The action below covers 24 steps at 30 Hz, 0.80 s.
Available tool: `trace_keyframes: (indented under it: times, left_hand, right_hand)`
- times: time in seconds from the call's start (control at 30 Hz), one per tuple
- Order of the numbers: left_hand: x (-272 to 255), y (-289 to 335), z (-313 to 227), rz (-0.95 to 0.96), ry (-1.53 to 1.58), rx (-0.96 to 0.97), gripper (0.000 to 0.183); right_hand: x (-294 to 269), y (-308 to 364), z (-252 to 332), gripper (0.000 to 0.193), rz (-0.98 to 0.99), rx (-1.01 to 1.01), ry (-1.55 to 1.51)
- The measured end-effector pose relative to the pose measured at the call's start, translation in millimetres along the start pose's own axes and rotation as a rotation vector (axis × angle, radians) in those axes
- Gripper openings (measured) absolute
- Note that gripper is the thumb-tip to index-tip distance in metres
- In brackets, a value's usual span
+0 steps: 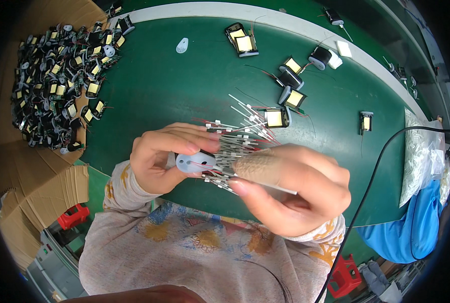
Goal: The person picks up a white plastic housing and inserts several thin wires into it by hand before snapping the assembly onto a black electronic component.
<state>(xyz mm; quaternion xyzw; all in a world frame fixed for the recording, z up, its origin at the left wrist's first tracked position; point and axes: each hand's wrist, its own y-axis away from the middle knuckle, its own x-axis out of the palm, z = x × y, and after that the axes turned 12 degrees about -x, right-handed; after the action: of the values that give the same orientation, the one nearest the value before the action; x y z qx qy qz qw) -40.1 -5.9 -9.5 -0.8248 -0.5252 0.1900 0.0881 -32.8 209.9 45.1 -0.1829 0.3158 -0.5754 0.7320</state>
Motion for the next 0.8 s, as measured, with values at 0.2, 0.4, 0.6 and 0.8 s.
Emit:
trace_keyframes:
  times: [0.2,0.4,0.6,0.8]
  left_hand:
    - [-0.3,0.1,0.4,-0.025,-0.095,0.022,0.037]
    - [-0.2,0.5,1.9,-0.053,-0.158,0.045,0.036]
    - [2.6,-0.3,-0.3,-0.061,-0.179,0.040,0.035]
    - [6.6,1.0,-0.3,-0.174,-0.126,0.006,0.036]
  right_hand:
    - [1.1,0.8,10.0,0.023,0.091,-0.139,0.136]
    - [7.0,4.6,11.4,0.026,0.124,-0.321,0.301]
    - [5.5,2.3,8.1,0.027,0.114,-0.236,0.256]
    - [2.5,2.4,8.0,0.028,0.126,-0.126,0.173]
